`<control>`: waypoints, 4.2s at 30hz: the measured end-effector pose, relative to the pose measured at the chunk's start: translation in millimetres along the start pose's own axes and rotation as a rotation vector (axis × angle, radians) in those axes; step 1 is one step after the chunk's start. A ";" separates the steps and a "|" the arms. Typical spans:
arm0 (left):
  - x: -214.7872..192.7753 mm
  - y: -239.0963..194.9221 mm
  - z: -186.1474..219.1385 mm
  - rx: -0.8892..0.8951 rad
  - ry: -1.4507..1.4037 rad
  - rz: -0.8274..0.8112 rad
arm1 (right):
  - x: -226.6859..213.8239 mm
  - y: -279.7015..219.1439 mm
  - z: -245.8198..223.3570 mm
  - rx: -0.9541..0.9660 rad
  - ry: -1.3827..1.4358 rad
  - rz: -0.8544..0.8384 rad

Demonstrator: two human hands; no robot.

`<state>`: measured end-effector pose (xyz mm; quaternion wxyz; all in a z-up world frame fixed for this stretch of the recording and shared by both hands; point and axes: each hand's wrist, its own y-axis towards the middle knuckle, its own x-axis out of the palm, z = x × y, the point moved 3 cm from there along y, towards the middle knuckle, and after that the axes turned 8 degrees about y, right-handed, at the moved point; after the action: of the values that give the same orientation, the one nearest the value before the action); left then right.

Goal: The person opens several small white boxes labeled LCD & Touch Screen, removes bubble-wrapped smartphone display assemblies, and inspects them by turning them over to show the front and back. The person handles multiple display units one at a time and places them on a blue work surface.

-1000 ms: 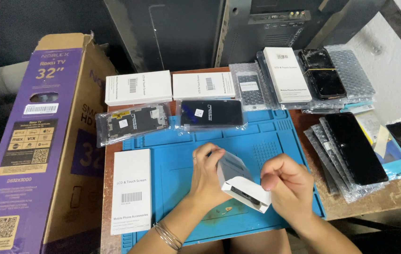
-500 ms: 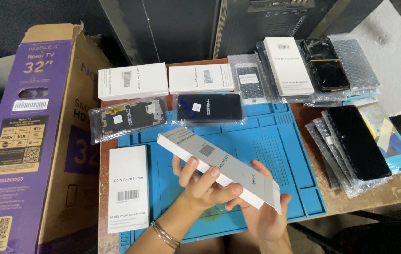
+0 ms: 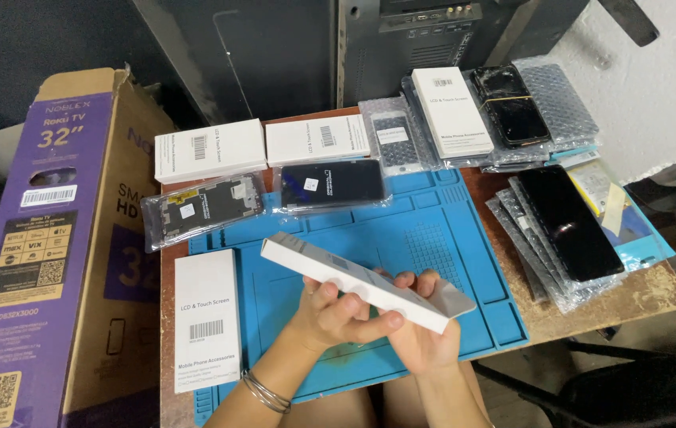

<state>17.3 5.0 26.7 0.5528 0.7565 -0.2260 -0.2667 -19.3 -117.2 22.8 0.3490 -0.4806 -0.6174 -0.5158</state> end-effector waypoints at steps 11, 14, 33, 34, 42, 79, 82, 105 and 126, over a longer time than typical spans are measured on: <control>0.8 24.9 -49.2 -1.280 -1.571 -0.053 | -3.8 7.6 -18.2 -0.093 -0.318 -0.138; -0.9 19.8 -53.1 -1.381 -1.725 0.067 | -7.7 5.5 -14.5 -0.087 -0.291 0.011; -19.5 36.2 -80.7 -1.387 -1.405 0.405 | -35.7 -3.4 -60.5 -0.145 -0.724 0.598; -19.0 40.8 -81.1 -1.387 -1.408 0.407 | -34.7 -3.2 -68.8 -0.146 -0.727 0.598; -14.5 3.7 -68.2 -1.651 -0.851 0.520 | -26.4 3.1 -116.7 -0.320 -0.764 0.639; -3.4 -15.7 -14.6 -1.565 -1.117 0.394 | -44.8 94.8 -87.1 0.213 -0.310 0.204; -5.3 -5.8 -19.6 -1.521 -1.134 0.435 | -8.9 89.2 -75.9 0.424 -0.609 -0.195; -17.8 18.5 -42.2 -1.407 -1.004 0.374 | -46.7 78.4 -104.8 0.013 -0.862 0.055; -25.8 32.6 -86.2 -1.380 -0.707 -1.703 | -26.5 101.2 -91.7 0.160 -0.930 0.402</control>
<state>52.6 73.8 83.1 0.3954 0.0832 0.4100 -0.8177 79.1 -212.0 49.2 0.1655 -0.7402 -0.6403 -0.1215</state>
